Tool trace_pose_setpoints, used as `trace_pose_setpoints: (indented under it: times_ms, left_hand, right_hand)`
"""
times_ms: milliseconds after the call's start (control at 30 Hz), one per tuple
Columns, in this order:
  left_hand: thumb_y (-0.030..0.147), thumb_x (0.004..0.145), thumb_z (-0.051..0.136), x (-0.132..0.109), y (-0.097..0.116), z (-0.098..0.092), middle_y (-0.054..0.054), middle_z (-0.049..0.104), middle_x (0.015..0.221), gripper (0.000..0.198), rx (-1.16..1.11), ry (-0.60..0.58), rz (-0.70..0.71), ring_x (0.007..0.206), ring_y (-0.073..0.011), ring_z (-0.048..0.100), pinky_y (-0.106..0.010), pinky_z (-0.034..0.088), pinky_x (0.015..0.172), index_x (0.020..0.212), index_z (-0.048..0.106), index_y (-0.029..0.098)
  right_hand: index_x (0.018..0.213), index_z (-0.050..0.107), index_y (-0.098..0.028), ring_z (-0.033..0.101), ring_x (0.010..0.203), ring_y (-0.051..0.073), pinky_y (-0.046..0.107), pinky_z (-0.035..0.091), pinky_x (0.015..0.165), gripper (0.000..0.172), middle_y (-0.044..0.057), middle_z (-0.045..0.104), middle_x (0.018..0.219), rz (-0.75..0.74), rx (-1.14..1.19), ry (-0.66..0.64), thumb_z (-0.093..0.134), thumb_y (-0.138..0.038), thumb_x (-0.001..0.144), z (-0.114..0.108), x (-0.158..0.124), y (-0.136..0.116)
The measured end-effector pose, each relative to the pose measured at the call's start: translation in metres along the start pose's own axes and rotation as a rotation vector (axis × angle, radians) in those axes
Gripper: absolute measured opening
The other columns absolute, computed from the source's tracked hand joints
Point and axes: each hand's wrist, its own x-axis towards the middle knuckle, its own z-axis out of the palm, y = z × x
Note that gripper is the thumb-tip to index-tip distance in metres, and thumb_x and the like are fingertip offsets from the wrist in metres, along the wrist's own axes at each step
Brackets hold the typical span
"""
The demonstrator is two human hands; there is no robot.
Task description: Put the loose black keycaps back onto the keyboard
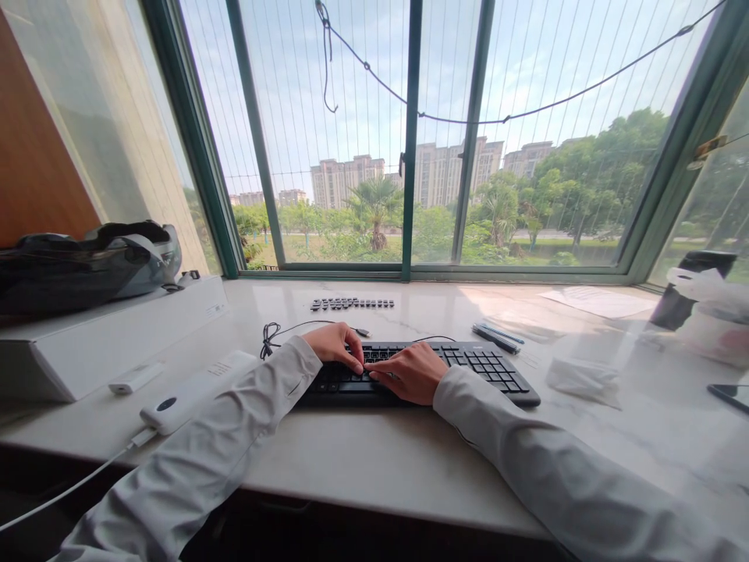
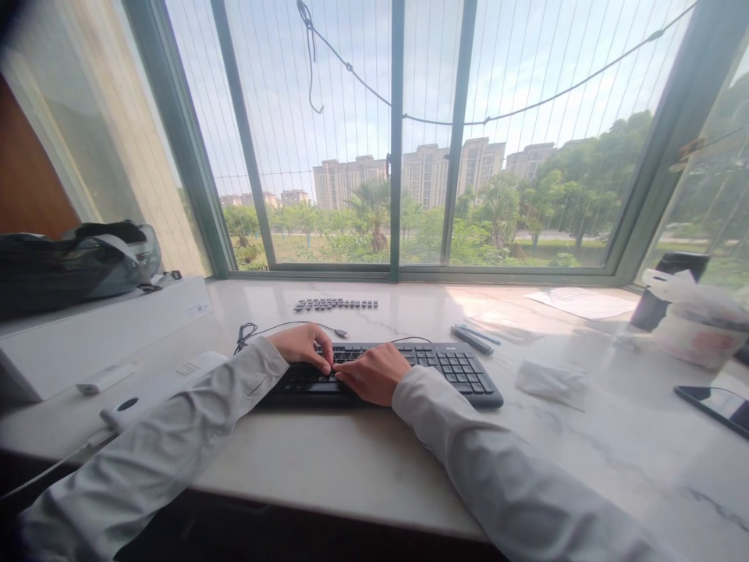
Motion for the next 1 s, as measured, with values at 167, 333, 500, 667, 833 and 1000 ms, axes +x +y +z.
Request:
trace_pose_setpoints:
  times_ms: [167,333,500,667,833,1000]
  left_hand:
    - [0.043,0.061,0.076,-0.001,0.003,-0.002,-0.001,0.070,0.070,0.028,0.048,-0.051,-0.030,0.069,-0.0148,0.061,-0.022,0.042,0.067,0.075,0.075,0.018]
    - [0.047,0.068,0.070,0.000,0.001,-0.003,-0.002,0.070,0.075,0.032,0.036,-0.120,-0.029,0.072,-0.0140,0.060,-0.021,0.042,0.069,0.080,0.073,0.018]
    - [0.051,0.064,0.073,0.002,-0.004,-0.002,-0.002,0.068,0.073,0.040,-0.006,-0.080,-0.038,0.069,-0.0142,0.059,-0.022,0.042,0.065,0.085,0.070,0.016]
    - [0.051,0.060,0.075,0.001,0.000,0.000,-0.003,0.067,0.068,0.038,0.000,-0.036,-0.090,0.067,-0.0149,0.059,-0.023,0.042,0.064,0.071,0.069,0.015]
    - [0.048,0.059,0.075,0.000,0.004,0.002,-0.003,0.068,0.068,0.036,0.036,-0.004,-0.138,0.065,-0.0157,0.058,-0.024,0.040,0.061,0.069,0.067,0.015]
    - [0.047,0.059,0.073,0.002,0.006,0.002,-0.002,0.067,0.067,0.033,0.106,-0.021,-0.177,0.064,-0.0161,0.058,-0.024,0.039,0.059,0.069,0.067,0.016]
  right_hand:
    - [0.102,0.067,-0.027,0.064,0.071,0.016,0.027,0.033,0.064,0.043,0.006,0.072,0.084,-0.042,-0.053,-0.028,0.027,-0.043,0.096,-0.005,0.003,-0.008]
    - [0.100,0.064,-0.022,0.061,0.065,0.015,0.026,0.033,0.062,0.045,0.007,0.070,0.076,-0.058,-0.138,-0.041,0.022,-0.039,0.097,-0.007,0.006,-0.014]
    - [0.092,0.064,-0.021,0.061,0.062,0.015,0.026,0.032,0.060,0.047,0.007,0.069,0.075,-0.066,-0.134,-0.039,0.021,-0.038,0.097,-0.008,0.006,-0.014]
    - [0.093,0.064,-0.022,0.062,0.064,0.015,0.026,0.034,0.062,0.046,0.006,0.070,0.075,-0.055,-0.137,-0.041,0.021,-0.038,0.098,-0.007,0.006,-0.013]
    - [0.088,0.063,-0.021,0.064,0.066,0.016,0.027,0.034,0.060,0.045,0.006,0.070,0.077,-0.099,-0.143,-0.041,0.022,-0.037,0.097,-0.009,0.008,-0.014]
    - [0.090,0.061,-0.018,0.064,0.065,0.017,0.026,0.035,0.060,0.041,0.007,0.069,0.075,-0.141,-0.195,-0.082,0.024,-0.034,0.097,-0.013,0.010,-0.017]
